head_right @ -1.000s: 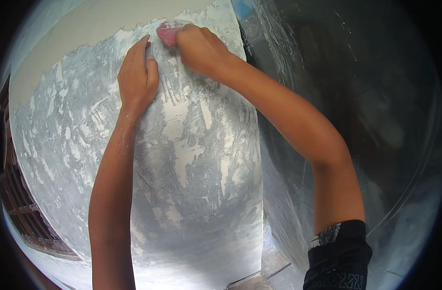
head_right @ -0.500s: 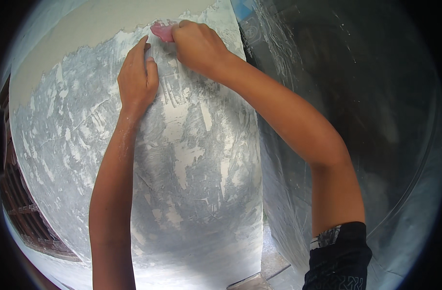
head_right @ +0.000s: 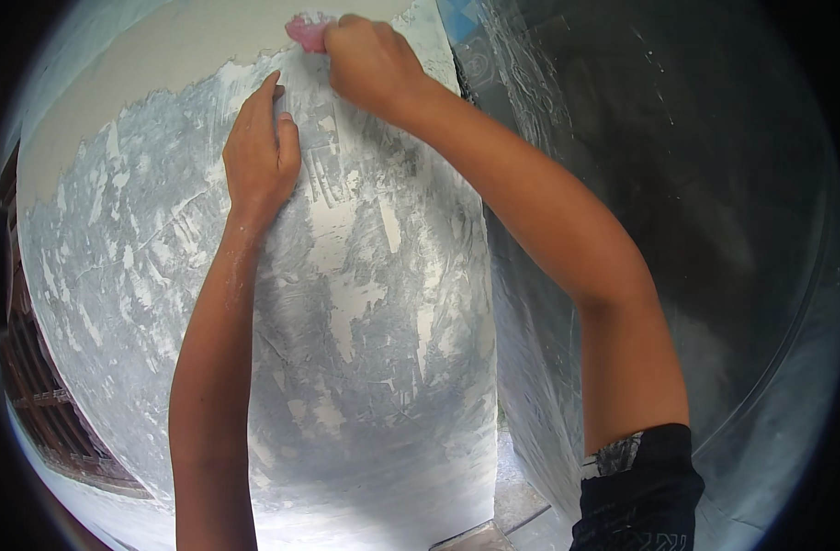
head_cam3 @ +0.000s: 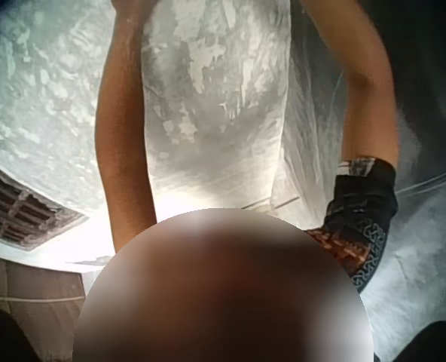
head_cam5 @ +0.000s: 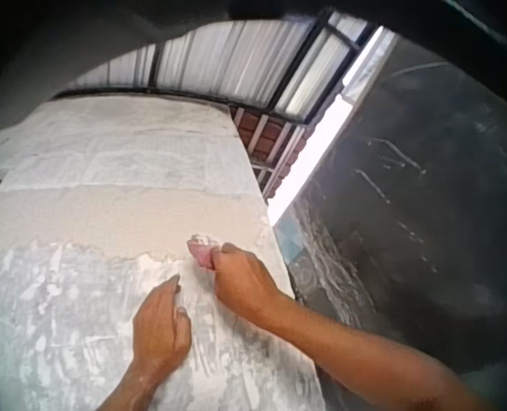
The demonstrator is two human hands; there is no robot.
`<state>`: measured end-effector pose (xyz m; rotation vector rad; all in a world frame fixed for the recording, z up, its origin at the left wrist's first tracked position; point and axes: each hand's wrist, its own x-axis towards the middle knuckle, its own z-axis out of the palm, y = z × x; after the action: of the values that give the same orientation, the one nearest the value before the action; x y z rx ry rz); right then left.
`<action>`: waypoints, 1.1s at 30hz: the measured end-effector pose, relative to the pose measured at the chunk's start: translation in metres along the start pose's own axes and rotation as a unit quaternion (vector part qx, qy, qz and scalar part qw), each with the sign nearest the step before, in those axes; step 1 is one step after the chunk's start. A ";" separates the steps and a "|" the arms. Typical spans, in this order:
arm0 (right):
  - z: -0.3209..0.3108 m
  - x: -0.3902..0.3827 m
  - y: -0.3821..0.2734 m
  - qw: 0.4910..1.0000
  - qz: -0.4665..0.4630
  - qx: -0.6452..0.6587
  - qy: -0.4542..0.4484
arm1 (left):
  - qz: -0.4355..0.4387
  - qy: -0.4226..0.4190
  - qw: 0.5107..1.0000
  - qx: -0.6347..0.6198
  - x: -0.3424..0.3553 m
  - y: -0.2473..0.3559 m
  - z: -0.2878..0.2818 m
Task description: The person applies and smooths wall putty onto a wall and a window frame using a scraper.
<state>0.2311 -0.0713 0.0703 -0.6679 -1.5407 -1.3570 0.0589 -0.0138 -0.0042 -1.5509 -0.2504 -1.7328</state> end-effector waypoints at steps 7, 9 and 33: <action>0.023 0.019 0.053 0.999 0.018 -0.006 0.048 | -0.001 0.007 1.000 -0.009 -0.002 0.002 0.010; 0.021 -0.006 0.015 0.999 -0.034 -0.027 0.001 | -0.009 -0.003 1.000 -0.006 -0.003 -0.002 0.002; 0.008 0.040 0.096 0.980 0.184 -0.080 -0.014 | -0.005 -0.006 1.000 -0.008 0.000 0.009 0.014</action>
<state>0.2958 -0.0481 0.1491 -1.0211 -1.2594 -1.1987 0.0753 -0.0114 -0.0040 -1.5732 -0.2521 -1.7381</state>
